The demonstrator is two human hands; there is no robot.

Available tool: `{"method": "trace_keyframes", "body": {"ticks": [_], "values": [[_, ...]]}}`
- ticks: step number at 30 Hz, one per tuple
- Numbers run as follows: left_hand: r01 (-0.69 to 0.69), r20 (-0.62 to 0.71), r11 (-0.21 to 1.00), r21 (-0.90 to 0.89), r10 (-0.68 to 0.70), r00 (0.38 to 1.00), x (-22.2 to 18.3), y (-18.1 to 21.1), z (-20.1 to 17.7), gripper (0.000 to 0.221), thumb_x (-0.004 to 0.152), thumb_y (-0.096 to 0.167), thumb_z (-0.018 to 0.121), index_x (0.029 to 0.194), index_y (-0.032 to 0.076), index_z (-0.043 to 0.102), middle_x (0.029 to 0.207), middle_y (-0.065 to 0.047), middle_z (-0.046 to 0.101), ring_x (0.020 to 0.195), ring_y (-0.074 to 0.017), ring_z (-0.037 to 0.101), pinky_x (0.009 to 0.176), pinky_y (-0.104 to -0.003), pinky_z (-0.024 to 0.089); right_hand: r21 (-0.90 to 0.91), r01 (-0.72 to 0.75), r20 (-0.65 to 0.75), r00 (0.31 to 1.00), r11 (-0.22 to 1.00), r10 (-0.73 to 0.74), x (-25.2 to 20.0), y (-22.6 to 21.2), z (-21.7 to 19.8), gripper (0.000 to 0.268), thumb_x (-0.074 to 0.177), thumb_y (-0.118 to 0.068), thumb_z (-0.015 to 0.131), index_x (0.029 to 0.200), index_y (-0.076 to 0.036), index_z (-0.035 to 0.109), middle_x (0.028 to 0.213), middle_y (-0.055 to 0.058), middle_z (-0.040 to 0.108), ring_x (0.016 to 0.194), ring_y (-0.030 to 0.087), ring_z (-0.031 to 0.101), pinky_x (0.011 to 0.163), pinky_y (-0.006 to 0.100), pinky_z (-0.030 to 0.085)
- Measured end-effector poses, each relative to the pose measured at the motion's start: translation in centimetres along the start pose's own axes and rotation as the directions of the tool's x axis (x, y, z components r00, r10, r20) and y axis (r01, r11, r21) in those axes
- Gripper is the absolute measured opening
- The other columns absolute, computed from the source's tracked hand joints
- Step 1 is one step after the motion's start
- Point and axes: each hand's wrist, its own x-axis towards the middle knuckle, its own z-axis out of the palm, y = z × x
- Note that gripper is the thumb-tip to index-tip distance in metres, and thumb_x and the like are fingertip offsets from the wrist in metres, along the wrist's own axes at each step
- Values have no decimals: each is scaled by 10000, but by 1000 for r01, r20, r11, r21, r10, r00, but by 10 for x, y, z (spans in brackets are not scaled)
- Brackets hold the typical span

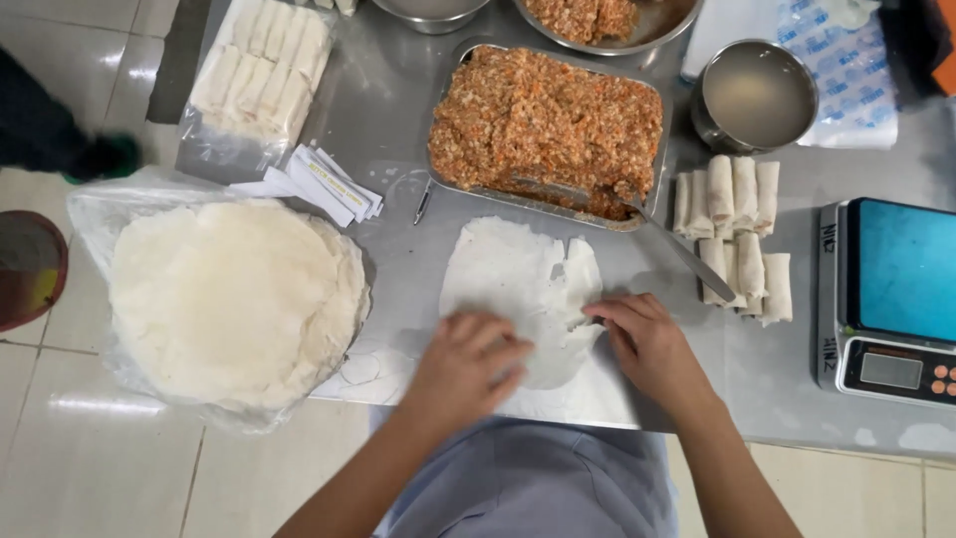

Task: Manually assembling spring rolls by placing meat filling on wrappers and rolling them tightly on a production table.

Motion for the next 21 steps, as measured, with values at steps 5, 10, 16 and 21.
{"method": "trace_keyframes", "body": {"ticks": [5,10,16,21], "values": [[6,-29,1000,7,-5,1000,-23,8,-10,155,952,318,720,1077,226,719,1094,33,614,1092,-223,577,966,-411,372,-27,-294,253,923,955,291,-6,-31,-13,546,941,-16,447,1436,-224,545,1171,70,755,1139,217,708,885,391,549],[28,-84,998,-60,-33,996,-36,22,-22,155,968,224,717,1099,146,743,1095,-31,666,1067,-277,593,918,-451,461,-217,-30,4,1000,976,31,-16,-1,-50,442,820,54,673,1210,-149,717,1221,49,726,1166,271,636,1072,410,467],[69,-75,998,-4,-69,995,-2,35,42,128,921,242,806,960,141,739,958,6,637,920,-216,573,791,-362,441,-710,-268,-99,954,652,284,57,29,-52,399,874,-262,723,1241,-129,642,1147,148,739,1167,432,538,889,592,457],[146,-238,960,-239,-203,950,4,40,37,128,987,211,749,1096,145,746,1028,9,639,929,-203,556,851,-376,441,-626,-211,-58,973,751,225,58,28,-55,361,914,-74,638,1274,-100,631,829,151,730,845,425,661,763,504,528]]}}
